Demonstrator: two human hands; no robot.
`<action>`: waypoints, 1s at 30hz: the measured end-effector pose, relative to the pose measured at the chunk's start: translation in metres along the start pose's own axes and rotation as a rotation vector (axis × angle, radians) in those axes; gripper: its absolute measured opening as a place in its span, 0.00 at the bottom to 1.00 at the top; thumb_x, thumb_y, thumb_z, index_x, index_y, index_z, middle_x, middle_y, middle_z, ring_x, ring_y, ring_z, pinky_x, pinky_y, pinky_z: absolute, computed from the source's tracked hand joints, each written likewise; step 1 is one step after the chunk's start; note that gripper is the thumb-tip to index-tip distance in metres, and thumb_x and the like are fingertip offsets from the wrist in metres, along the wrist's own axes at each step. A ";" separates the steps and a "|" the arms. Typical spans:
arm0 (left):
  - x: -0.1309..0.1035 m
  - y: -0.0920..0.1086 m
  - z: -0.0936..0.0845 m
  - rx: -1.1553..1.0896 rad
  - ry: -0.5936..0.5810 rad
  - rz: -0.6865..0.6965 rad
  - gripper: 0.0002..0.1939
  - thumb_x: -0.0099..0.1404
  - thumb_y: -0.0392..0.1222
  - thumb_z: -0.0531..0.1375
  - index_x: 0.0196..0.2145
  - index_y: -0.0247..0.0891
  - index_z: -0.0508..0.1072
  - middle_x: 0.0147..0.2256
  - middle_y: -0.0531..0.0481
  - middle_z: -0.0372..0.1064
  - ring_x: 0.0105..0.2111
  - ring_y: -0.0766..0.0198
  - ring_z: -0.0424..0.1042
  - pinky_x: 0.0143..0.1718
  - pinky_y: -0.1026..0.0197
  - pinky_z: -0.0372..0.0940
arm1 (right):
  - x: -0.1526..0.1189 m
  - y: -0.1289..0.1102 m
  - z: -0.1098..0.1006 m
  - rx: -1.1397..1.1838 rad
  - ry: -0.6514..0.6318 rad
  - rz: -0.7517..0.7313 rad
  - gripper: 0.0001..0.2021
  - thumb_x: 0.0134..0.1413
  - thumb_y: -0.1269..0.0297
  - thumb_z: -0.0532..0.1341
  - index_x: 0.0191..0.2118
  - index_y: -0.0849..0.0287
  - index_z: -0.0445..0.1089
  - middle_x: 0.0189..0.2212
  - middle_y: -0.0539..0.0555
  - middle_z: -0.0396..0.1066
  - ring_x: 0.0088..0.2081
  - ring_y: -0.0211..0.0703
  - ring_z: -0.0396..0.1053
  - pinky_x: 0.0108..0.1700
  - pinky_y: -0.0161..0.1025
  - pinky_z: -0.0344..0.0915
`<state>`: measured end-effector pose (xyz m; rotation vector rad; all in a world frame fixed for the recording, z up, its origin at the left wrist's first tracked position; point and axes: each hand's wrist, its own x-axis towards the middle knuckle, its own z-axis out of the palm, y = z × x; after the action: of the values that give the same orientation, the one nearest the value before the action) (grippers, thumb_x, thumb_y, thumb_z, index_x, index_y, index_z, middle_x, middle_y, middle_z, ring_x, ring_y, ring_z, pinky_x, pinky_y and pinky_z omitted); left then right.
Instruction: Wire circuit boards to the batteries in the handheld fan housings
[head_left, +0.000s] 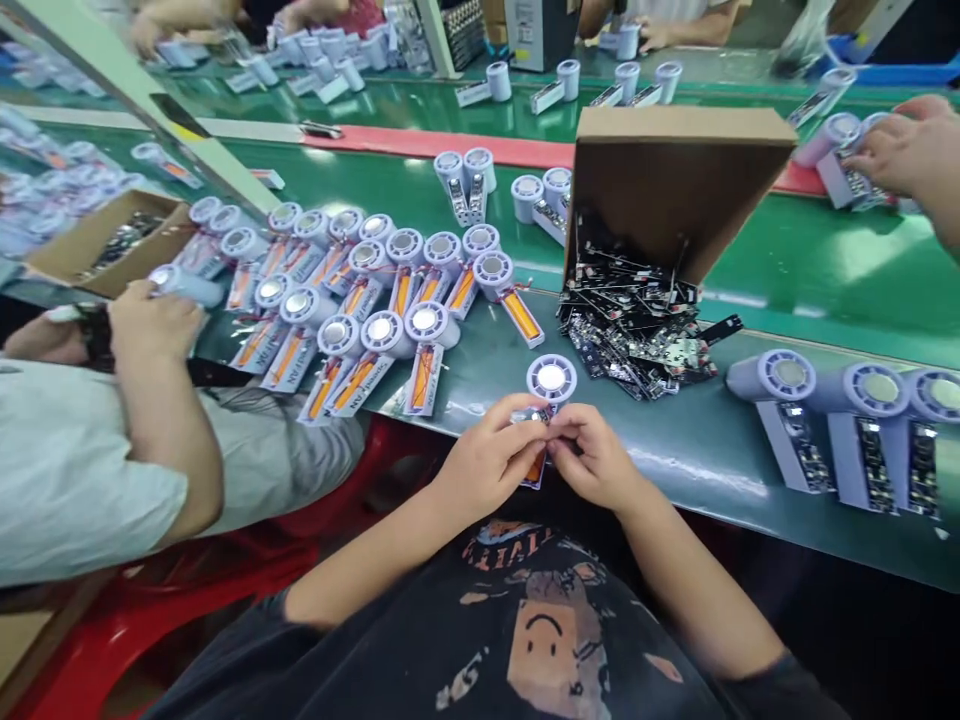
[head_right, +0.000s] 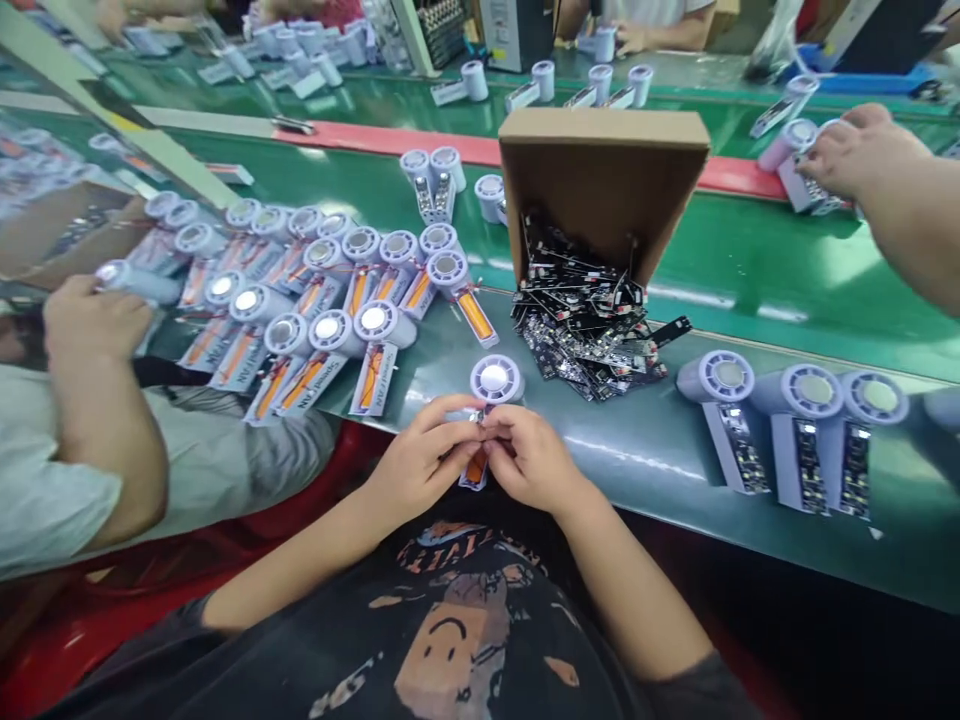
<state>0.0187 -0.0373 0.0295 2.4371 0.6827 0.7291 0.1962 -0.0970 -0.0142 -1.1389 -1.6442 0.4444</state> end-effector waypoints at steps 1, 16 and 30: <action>0.001 0.000 0.000 0.010 0.000 0.008 0.08 0.72 0.35 0.55 0.43 0.39 0.74 0.54 0.43 0.68 0.49 0.59 0.74 0.46 0.60 0.72 | 0.001 -0.001 -0.001 -0.012 0.011 -0.003 0.14 0.60 0.73 0.55 0.50 0.50 0.60 0.36 0.50 0.75 0.33 0.39 0.75 0.39 0.38 0.73; 0.002 -0.005 0.005 -0.173 0.096 -0.136 0.07 0.72 0.40 0.57 0.38 0.38 0.74 0.51 0.42 0.69 0.52 0.57 0.71 0.49 0.55 0.72 | 0.010 -0.005 -0.004 -0.244 0.168 -0.160 0.05 0.62 0.70 0.61 0.42 0.53 0.73 0.36 0.51 0.79 0.37 0.40 0.76 0.38 0.39 0.70; 0.000 -0.008 0.020 -1.139 -0.030 -0.692 0.26 0.65 0.55 0.64 0.51 0.36 0.64 0.26 0.53 0.73 0.27 0.65 0.78 0.31 0.65 0.74 | 0.016 -0.002 -0.005 -0.370 0.239 -0.098 0.03 0.58 0.70 0.63 0.35 0.54 0.70 0.30 0.50 0.75 0.33 0.41 0.72 0.37 0.40 0.66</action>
<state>0.0283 -0.0378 0.0107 1.0770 0.7389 0.5443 0.1992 -0.0858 -0.0019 -1.3170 -1.5988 -0.0637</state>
